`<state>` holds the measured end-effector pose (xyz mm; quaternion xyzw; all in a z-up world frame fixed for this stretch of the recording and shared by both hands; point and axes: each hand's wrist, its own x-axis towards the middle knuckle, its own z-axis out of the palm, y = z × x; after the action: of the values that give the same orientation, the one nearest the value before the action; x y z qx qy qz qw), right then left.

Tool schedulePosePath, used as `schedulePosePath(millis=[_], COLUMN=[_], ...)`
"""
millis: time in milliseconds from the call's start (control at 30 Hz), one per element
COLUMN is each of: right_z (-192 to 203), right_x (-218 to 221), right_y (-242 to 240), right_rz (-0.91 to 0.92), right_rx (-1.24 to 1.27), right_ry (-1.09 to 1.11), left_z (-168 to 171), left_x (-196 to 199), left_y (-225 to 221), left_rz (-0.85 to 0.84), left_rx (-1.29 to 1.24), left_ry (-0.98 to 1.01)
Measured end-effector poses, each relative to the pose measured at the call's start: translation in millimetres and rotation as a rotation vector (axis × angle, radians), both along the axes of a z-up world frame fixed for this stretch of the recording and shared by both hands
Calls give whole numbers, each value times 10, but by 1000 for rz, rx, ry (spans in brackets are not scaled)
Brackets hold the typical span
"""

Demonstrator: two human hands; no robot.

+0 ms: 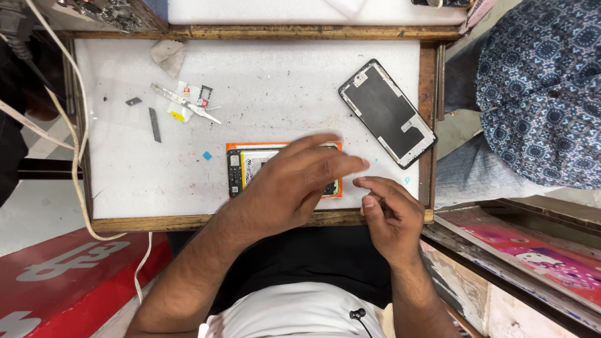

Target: The person applies adhesive to the internal frame of a disassembled smartphone using a small tube. They then place the phone's back cover onto the frame and press it into place.

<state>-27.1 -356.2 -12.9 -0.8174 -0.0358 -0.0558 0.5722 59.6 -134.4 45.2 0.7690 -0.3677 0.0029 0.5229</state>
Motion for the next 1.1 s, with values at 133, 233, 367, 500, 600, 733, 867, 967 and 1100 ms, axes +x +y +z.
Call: schedulePosePath(millis=[133, 233, 367, 500, 600, 733, 867, 967, 1100], right_z=[28, 44, 62, 63, 88, 142, 153, 147, 123], right_x=[-4, 6, 21, 41, 40, 32, 28, 31, 10], right_y=[24, 61, 98, 108, 121, 128, 123, 122, 128], right_rz=[-23, -34, -28, -42, -32, -38, -42, -48, -68], right_rx=[-15, -84, -150, -185, -208, -206, -156, -154, -84], right_ry=[21, -10, -37, -32, -42, -53, -11, -13, 71], left_z=[-2, 21, -40, -105, -133, -67, -87, -92, -153], left_x=[22, -7, -42, -85, -74, -151, -141, -156, -121], left_y=[-20, 20, 1, -2, -65, -110, -77, -46, -68], left_rz=[191, 98, 184, 137, 244, 200, 207, 174, 172], left_rx=[150, 75, 115, 74, 72, 118, 88, 50, 119], left_ry=[-129, -14, -103, -158, -165, -221, -164, -161, -124])
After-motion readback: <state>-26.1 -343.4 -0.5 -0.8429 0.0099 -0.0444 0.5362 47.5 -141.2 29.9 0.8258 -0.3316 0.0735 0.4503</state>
